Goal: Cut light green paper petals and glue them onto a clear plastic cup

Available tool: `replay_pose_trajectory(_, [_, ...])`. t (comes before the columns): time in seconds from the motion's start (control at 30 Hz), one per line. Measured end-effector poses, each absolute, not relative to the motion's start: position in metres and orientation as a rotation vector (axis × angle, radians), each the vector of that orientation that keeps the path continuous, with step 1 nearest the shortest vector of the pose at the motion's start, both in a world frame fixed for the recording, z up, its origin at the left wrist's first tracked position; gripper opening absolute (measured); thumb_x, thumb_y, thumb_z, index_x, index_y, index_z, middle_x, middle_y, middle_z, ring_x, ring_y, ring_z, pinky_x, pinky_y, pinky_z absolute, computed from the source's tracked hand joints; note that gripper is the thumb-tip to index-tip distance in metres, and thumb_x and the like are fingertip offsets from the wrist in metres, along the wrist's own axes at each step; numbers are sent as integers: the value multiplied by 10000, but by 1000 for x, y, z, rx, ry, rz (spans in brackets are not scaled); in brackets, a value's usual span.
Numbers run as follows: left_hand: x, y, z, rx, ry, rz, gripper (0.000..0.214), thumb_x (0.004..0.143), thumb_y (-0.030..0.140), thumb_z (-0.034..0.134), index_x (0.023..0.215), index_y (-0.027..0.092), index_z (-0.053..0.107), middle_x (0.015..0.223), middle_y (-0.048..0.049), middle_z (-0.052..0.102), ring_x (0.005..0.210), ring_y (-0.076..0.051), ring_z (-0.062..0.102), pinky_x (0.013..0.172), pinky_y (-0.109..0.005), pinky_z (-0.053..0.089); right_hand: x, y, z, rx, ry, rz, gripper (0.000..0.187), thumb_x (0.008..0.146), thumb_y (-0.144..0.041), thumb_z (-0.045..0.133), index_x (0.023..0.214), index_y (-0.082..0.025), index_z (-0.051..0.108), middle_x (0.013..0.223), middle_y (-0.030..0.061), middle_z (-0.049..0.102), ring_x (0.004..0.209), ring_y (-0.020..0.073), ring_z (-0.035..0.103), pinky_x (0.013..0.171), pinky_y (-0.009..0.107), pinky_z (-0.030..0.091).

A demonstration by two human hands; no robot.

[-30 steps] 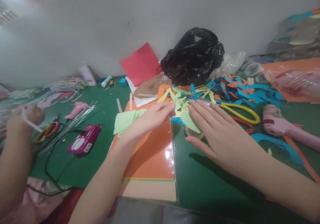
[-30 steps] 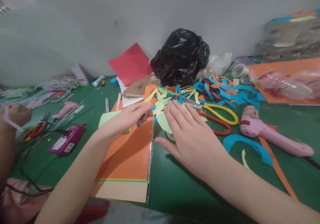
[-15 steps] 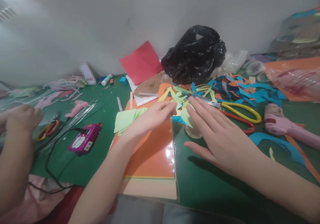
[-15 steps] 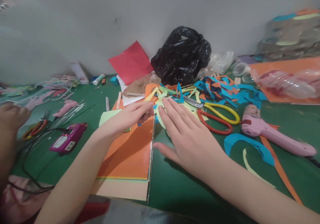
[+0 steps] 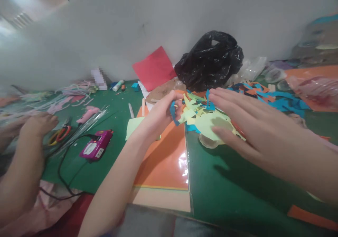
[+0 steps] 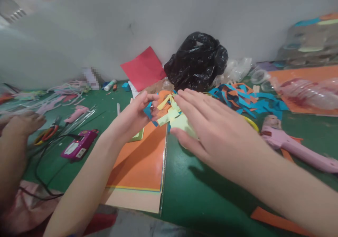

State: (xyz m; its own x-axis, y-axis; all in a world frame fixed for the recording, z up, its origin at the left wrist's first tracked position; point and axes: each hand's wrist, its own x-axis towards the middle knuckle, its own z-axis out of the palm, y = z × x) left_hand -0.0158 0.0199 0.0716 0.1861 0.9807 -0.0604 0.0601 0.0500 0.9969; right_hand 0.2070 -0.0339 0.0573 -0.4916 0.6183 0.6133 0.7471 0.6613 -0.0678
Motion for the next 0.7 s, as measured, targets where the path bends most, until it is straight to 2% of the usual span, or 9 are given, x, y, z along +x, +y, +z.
replay_pose_trajectory(0.17, [-14,25,74,1155,1023,1180,547,936,640,443,1164,169,602,1082,-114,676,1018,-212,666,907,-354,533,200,-4,84,-1184,-2314,-60,572,1024,-587,315,1324,-204,616,1226,95,698,1084,300,668,828,432,558])
replay_pose_trajectory(0.23, [-14,25,73,1161,976,1214,577,952,640,391,1230,174,587,1223,-132,667,1169,-243,639,988,-389,517,189,6,91,-1265,-2395,-18,542,990,-598,386,1236,-196,655,1117,98,725,938,280,693,687,369,525])
replay_pose_trajectory(0.33, [-14,23,71,1210,932,1220,564,973,617,350,1295,214,578,1379,-107,621,1321,-268,559,1053,-421,490,172,17,98,-1368,-2470,-32,497,963,-619,451,1018,-181,678,913,73,728,725,221,660,552,297,400])
replay_pose_trajectory(0.43, [-13,19,70,1282,931,1175,567,973,638,338,1327,267,579,1453,-72,583,1392,-287,502,1080,-455,473,163,27,99,-1387,-2485,-62,425,977,-577,465,937,-195,647,815,33,706,644,176,614,511,265,309])
replay_pose_trajectory(0.53, [-12,16,71,1312,928,1129,590,972,651,322,1357,279,570,1485,-68,560,1384,-292,516,1081,-466,476,163,39,96,-1335,-2506,-155,266,1005,-363,440,925,-207,640,767,5,682,622,144,589,511,247,271])
replay_pose_trajectory(0.6, [-13,16,70,1323,943,1096,607,969,659,320,1377,277,557,1475,-76,569,1352,-288,550,1070,-454,489,167,47,92,-1355,-2516,-270,247,989,-282,428,895,-202,642,706,4,652,586,138,564,507,249,249])
replay_pose_trajectory(0.7, [-17,20,67,1300,995,1092,595,965,656,362,1371,265,554,1428,-92,606,1304,-275,592,1061,-421,497,180,59,91,-1485,-2522,-413,271,986,-287,415,897,-204,657,677,13,643,563,149,559,512,263,231])
